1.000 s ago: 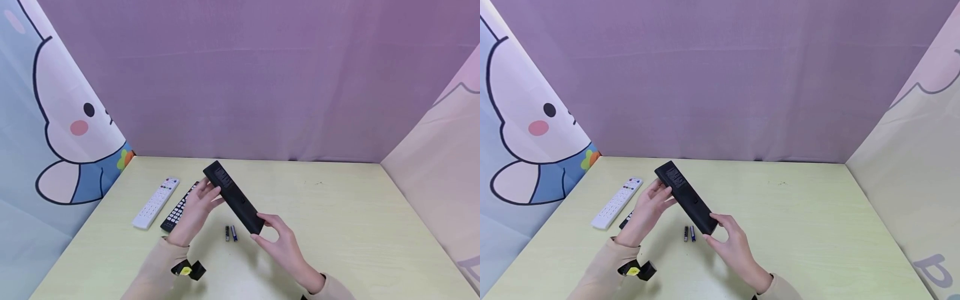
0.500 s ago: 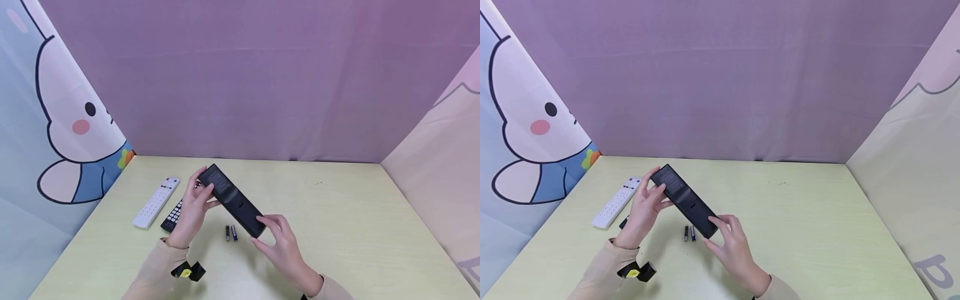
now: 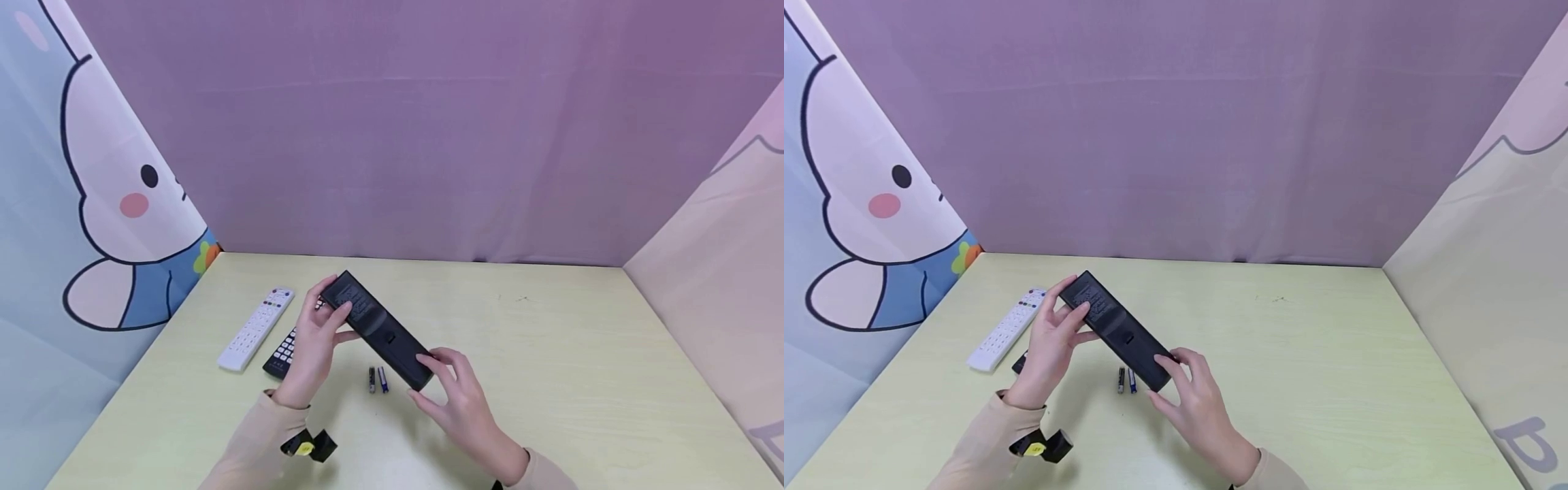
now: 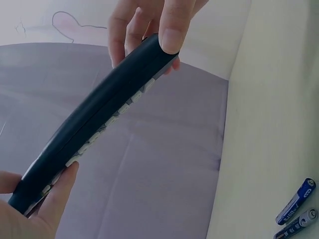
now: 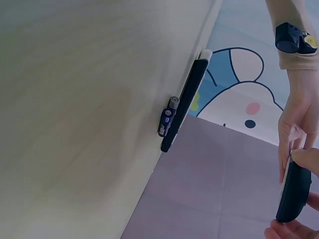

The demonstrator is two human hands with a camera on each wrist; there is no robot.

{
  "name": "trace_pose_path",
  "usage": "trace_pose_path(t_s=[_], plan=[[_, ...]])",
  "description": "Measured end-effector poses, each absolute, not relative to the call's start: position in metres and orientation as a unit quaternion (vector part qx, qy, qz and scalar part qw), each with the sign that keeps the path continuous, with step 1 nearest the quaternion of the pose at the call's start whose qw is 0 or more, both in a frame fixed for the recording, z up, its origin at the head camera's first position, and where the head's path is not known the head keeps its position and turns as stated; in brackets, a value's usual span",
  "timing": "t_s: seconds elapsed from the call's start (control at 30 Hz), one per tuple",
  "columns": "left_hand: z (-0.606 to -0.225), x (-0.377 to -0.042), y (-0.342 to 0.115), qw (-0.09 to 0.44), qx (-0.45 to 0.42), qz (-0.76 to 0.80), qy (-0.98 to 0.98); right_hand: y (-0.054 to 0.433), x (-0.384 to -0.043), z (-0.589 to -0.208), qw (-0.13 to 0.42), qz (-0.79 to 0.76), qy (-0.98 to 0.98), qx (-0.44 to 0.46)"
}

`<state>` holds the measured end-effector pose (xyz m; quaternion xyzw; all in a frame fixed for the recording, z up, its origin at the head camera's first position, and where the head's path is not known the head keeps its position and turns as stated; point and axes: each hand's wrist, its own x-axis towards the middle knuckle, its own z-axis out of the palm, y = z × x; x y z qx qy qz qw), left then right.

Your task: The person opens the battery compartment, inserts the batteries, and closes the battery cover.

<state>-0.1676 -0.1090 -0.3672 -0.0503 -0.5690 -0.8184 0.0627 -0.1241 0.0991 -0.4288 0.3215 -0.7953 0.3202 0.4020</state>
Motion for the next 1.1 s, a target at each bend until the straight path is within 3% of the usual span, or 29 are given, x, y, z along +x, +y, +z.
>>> trace_pose_path(t_s=[0.43,1.1], plan=[[-0.370,-0.166,-0.103,0.068,-0.054,-0.813,-0.575,0.096,-0.124,-0.420,0.311,0.377,-0.813,0.316],[-0.373,-0.162,-0.095,0.080,-0.060,-0.795,-0.599,0.090,-0.129,-0.421,0.300,0.319,-0.836,0.331]])
